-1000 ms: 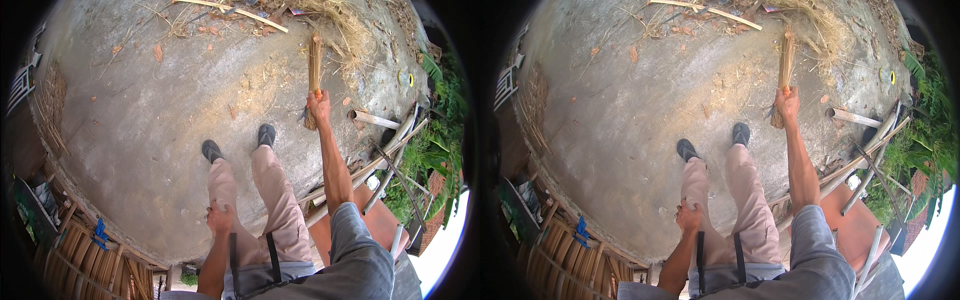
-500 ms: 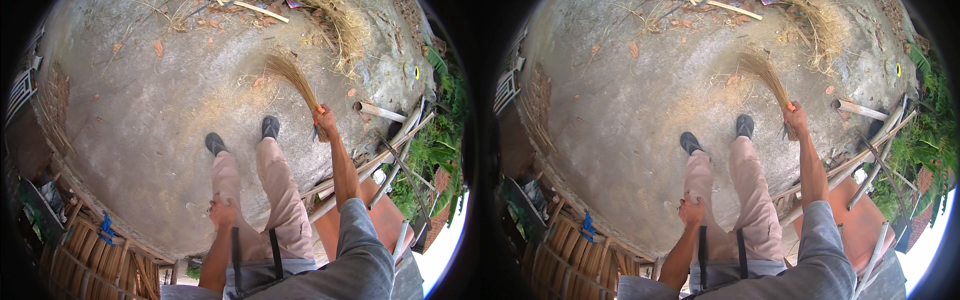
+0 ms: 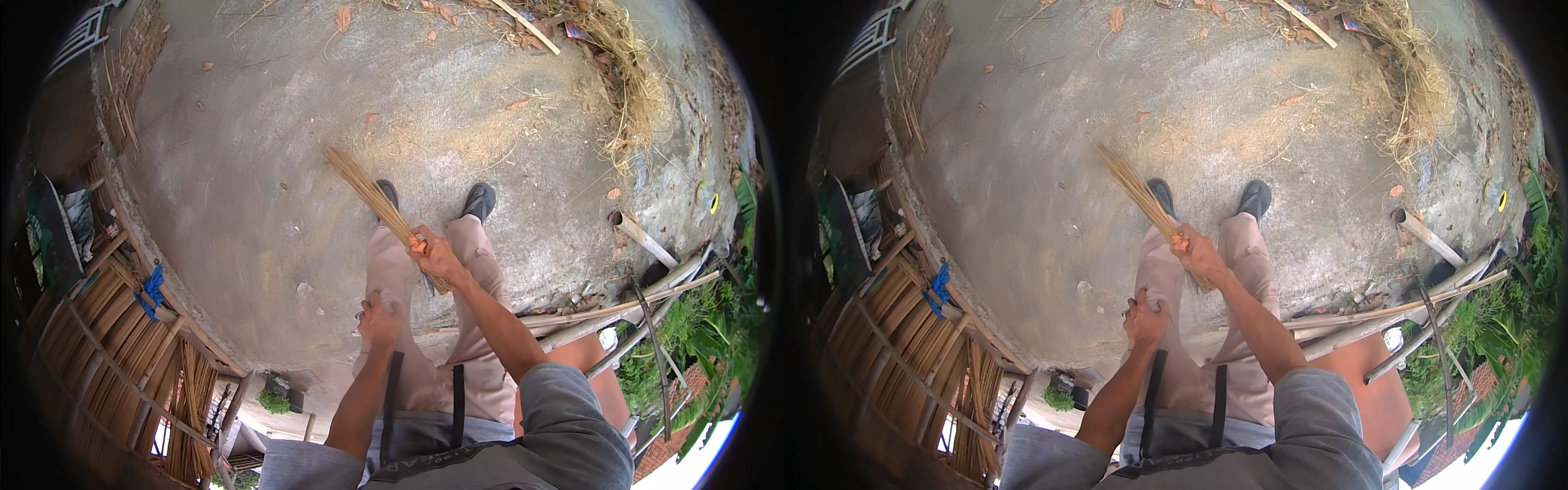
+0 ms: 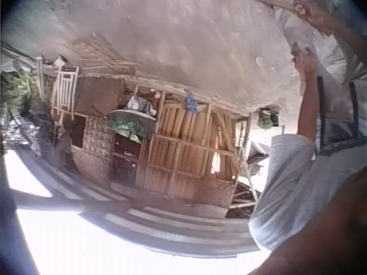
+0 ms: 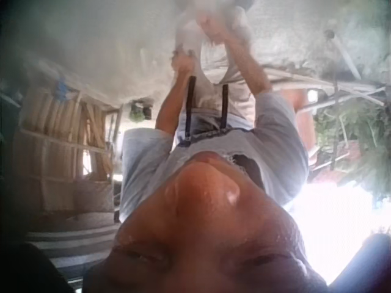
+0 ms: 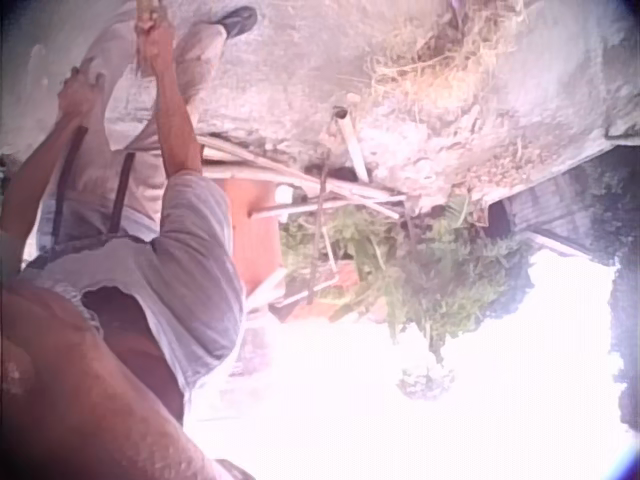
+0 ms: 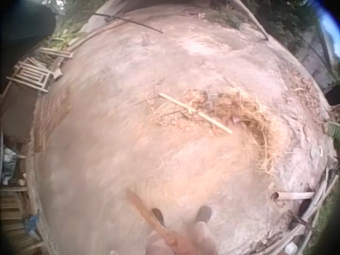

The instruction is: The person sweeps a concrete outdoor area using a traditional straw broom. They gather scattered dry leaves, straw, and small debris into a central pile, moving around the space to collect material from different spots.

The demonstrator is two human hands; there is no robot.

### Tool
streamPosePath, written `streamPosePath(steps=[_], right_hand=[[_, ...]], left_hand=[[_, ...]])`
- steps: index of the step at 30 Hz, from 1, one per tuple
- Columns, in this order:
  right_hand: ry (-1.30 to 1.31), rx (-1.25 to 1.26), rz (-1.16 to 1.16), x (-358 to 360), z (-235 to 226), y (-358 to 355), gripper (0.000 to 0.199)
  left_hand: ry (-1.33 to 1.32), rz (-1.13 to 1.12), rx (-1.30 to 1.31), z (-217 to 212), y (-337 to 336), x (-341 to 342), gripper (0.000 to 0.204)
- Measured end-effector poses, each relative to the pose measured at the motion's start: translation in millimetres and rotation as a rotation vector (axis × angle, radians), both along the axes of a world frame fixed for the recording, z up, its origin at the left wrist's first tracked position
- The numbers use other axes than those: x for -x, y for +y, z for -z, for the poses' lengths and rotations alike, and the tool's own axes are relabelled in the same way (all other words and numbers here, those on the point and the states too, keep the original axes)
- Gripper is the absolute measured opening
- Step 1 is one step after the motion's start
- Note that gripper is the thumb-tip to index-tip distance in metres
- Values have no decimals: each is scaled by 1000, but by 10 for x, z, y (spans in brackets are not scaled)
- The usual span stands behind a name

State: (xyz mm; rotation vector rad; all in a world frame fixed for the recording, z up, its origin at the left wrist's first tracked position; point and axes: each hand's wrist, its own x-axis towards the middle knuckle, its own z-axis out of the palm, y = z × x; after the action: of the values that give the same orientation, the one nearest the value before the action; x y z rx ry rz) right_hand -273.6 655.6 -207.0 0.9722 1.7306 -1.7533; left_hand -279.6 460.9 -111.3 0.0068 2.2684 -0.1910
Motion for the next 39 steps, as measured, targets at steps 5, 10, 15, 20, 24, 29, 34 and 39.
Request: streamPosePath(steps=[5, 10, 15, 20, 24, 29, 34, 39], right_hand=[[-198, -272, -92, 178, 578, 405, 46], [-238, -513, 332, -704, 704, 1844, 37], [-229, -692, 469, -640, 312, 1965, 38], [16, -361, 173, -527, -69, 833, 43], [33, -170, -253, -535, 53, 821, 48], [-362, -530, 203, -1366, 362, 2095, 26], [-191, -659, 482, -1533, -44, 2091, 25], [-237, -163, 165, -1542, -539, 1458, 16]], left_hand=[[38, -59, 12, -55, -115, -139, 57], [4, -167, 14, -66, -217, -189, 60], [55, -177, 3, -59, -279, -259, 58], [23, -191, 8, -45, -340, -307, 59], [49, -129, 2, -85, -344, -322, 53], [49, -107, -36, -33, -454, -317, 55], [15, -107, -10, -126, -427, -148, 58], [4, -113, -45, -148, -459, -76, 59]])
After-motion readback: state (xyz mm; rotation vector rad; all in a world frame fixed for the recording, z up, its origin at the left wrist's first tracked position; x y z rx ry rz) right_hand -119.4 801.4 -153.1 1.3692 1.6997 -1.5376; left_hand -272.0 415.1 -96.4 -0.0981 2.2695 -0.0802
